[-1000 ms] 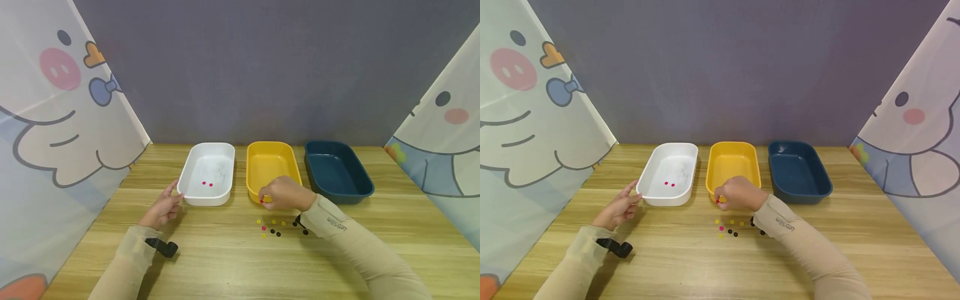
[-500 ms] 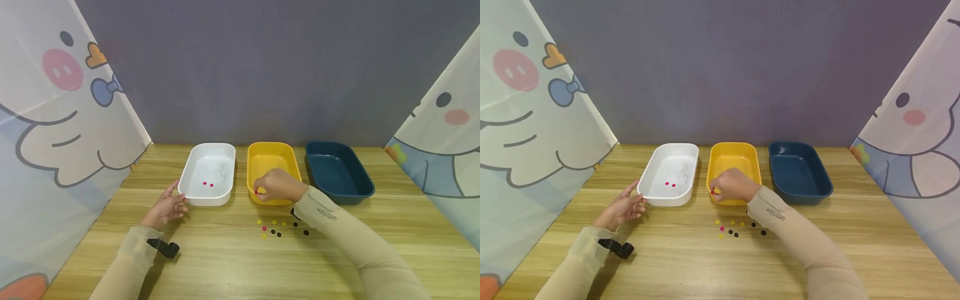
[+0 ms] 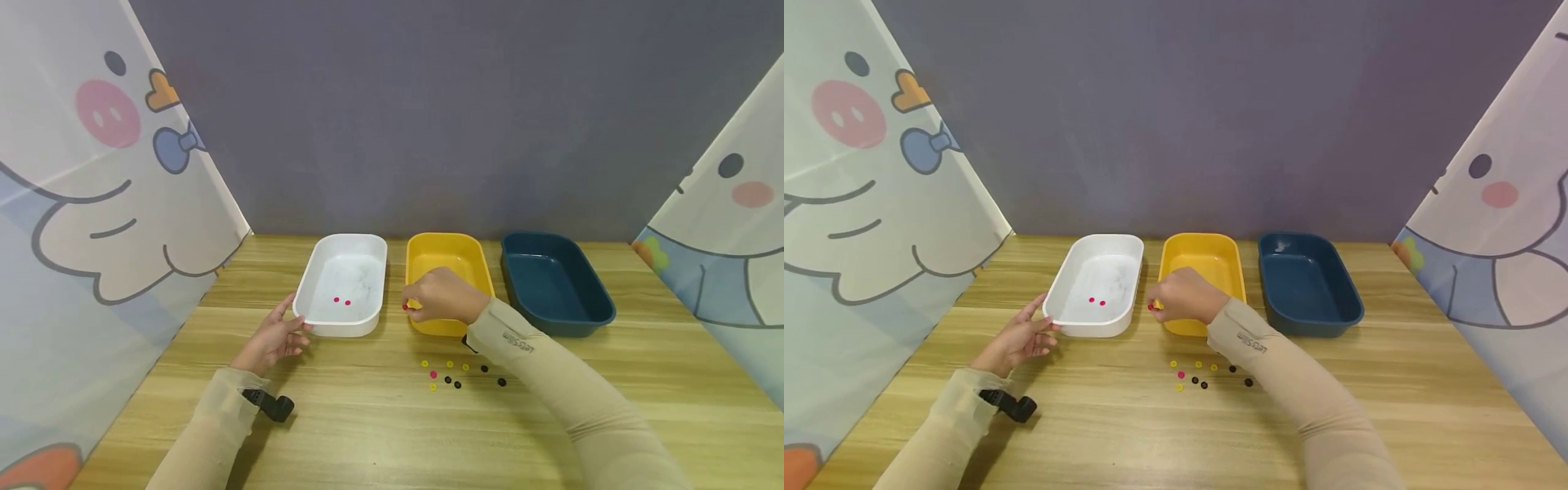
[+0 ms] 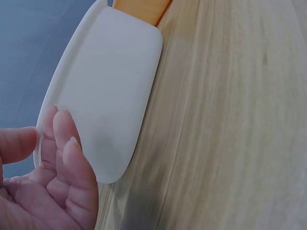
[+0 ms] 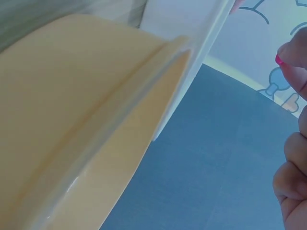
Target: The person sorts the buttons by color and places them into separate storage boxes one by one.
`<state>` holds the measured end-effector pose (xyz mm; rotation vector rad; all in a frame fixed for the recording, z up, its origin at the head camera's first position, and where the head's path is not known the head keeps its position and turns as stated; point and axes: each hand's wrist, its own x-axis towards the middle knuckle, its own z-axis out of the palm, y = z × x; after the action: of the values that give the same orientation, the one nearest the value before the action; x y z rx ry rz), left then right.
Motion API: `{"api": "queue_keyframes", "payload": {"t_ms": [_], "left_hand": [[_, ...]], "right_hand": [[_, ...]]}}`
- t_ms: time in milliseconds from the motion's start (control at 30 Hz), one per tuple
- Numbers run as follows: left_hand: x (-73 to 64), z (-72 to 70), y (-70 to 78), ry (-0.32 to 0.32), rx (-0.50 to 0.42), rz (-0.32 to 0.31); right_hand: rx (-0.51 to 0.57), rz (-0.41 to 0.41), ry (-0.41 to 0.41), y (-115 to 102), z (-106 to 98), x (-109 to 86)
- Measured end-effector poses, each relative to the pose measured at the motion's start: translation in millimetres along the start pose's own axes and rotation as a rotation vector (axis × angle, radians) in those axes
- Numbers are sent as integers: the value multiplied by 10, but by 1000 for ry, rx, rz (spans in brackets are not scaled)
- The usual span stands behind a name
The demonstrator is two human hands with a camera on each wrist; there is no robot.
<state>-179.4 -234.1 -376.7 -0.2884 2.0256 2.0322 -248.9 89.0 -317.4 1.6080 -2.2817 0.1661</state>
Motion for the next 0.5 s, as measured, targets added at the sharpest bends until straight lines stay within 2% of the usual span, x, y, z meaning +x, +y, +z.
{"api": "queue_keyframes", "payload": {"t_ms": [267,500], "left_hand": [[23,1,5,11,-12,-8],[24,7,9,21,-2,-11]], "right_hand": [[32,-16,80,8,66,143],[84,65,2,29,159,234]]}}
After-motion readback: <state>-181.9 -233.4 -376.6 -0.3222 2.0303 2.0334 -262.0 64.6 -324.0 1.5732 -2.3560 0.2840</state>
